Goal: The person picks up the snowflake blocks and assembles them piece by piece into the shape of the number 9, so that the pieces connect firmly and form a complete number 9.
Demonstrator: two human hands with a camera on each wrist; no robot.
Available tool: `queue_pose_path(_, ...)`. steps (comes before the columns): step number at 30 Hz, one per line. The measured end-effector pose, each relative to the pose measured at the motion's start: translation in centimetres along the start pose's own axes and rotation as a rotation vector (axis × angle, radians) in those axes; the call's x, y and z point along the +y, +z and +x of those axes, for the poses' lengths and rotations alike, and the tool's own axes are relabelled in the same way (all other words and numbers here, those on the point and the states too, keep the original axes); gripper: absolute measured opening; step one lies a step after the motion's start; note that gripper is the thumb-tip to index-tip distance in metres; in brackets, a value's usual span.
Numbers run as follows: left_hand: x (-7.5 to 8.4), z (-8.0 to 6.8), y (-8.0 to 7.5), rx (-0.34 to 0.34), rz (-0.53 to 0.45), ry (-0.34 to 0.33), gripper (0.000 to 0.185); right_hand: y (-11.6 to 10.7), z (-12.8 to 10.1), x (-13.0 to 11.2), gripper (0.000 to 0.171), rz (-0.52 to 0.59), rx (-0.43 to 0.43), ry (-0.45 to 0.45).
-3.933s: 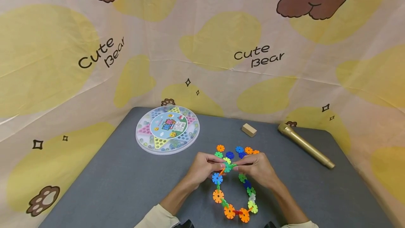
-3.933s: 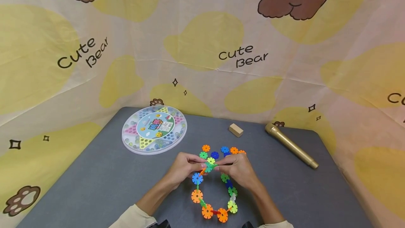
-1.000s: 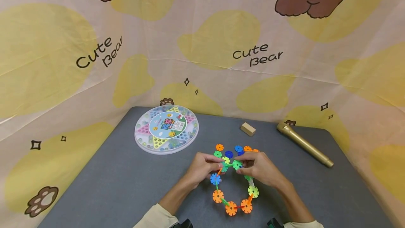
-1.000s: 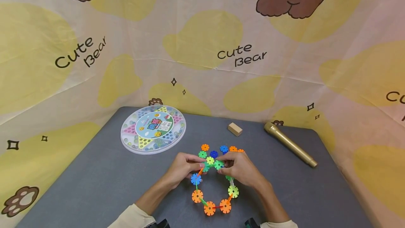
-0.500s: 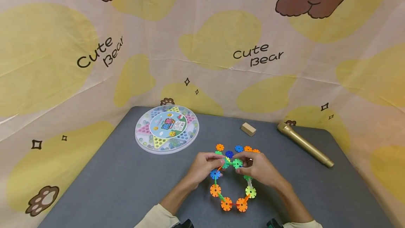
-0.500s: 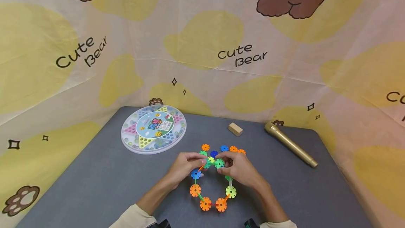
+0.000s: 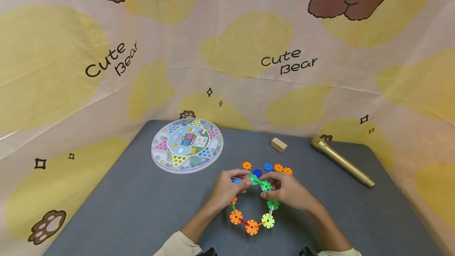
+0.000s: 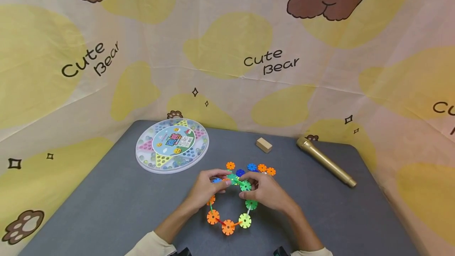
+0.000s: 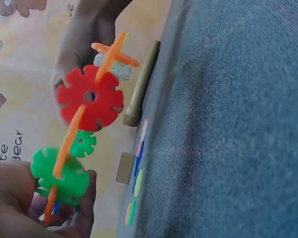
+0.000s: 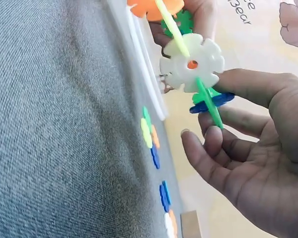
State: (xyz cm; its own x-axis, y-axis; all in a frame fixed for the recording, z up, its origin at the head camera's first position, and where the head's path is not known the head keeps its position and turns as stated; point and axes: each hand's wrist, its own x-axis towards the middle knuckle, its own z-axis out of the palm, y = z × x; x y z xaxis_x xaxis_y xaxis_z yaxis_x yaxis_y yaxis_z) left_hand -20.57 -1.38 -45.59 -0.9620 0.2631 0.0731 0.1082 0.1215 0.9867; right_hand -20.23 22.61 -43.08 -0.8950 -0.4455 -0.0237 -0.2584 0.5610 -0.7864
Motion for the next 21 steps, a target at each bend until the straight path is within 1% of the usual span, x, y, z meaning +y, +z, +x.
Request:
queue_pose_path(5, -0.1, 0.0, -0.2, 0.017, 0.003, -0.009, 0.023, -0.2, -0.1, 0.1, 0.041, 0.054, -0.066, -0.024)
queue_pose_path(8, -0.1, 0.1, -0.4, 0.026, -0.007, -0.018, 0.023, -0.7, -0.1, 0.5, 0.042, 0.093, -0.107, -0.027)
queue_pose_path(10, -0.1, 0.1, -0.5, 0.026, -0.022, -0.023, 0.023, -1.3, -0.2, 0.9, 0.042, 0.104, -0.118, -0.026)
queue_pose_path(13, -0.1, 0.0, -0.7, 0.019, -0.049, -0.042, 0.025, -2.4, -0.2, 1.8, 0.042, 0.100, -0.084, -0.013)
queue_pose_path(18, 0.0, -0.3, -1.2, 0.001, -0.079, -0.086, 0.027, -4.3, 0.1, 3.4, 0.048, 0.112, 0.028, 0.034)
queue_pose_path(21, 0.0, -0.5, -1.5, -0.018, -0.074, -0.107, 0.026, -5.3, 0.3, 4.6, 0.051, 0.102, 0.083, 0.046)
